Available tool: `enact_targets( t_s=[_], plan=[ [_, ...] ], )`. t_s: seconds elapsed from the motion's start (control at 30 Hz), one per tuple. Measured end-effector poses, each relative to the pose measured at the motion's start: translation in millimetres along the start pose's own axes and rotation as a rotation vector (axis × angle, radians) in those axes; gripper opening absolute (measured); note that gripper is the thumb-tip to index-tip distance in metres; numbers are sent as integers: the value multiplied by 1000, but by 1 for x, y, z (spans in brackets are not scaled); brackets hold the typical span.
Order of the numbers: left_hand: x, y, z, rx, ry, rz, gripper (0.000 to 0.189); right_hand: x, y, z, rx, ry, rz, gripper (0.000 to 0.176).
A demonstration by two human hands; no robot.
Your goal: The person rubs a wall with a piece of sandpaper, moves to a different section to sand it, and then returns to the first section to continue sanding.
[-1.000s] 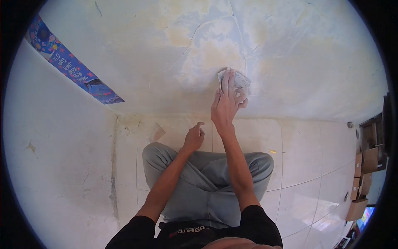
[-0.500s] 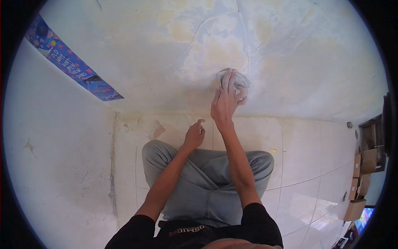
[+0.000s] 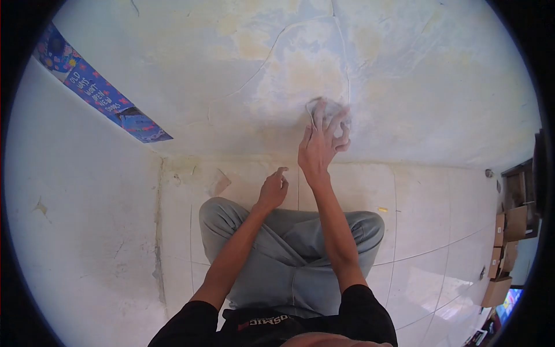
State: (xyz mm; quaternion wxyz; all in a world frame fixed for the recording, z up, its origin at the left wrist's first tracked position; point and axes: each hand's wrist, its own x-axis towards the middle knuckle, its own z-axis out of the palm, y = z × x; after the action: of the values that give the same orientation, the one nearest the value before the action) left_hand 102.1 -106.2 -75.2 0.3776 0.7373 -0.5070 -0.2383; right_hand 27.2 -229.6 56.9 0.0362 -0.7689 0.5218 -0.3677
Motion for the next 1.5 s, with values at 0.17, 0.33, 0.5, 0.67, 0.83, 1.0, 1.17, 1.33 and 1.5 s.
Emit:
enact_targets(
  t_s=[0.17, 0.33, 0.5, 0.67, 0.83, 1.0, 1.17, 1.33, 1.5],
  plan=[
    [0, 1, 0, -43, 15, -26, 37, 14, -12, -23, -14, 53, -5, 59],
    [-1, 4, 0, -43, 25, -5, 39, -2, 5, -6, -3, -22, 54, 62],
    [1, 3, 0, -87, 15, -33, 38, 20, -9, -20, -22, 102, -32, 60],
    [1, 0, 2, -48, 39, 22, 37, 0, 12, -8, -57, 31, -56, 53],
    [2, 5, -3, -79, 45, 18, 38, 0, 12, -8, -97, 56, -53, 59],
    [1, 4, 0, -89, 26, -1, 38, 1, 14, -2, -87, 63, -67, 58],
    [3, 3, 0, -65, 38, 6, 38, 16, -2, -14, -40, 67, -74, 58],
    [3, 3, 1, -71, 52, 12, 37, 1, 13, -6, -51, 75, -49, 58],
    [0, 8, -5, -75, 12, -18, 35, -2, 15, -10, -80, 40, -45, 57]
  ],
)
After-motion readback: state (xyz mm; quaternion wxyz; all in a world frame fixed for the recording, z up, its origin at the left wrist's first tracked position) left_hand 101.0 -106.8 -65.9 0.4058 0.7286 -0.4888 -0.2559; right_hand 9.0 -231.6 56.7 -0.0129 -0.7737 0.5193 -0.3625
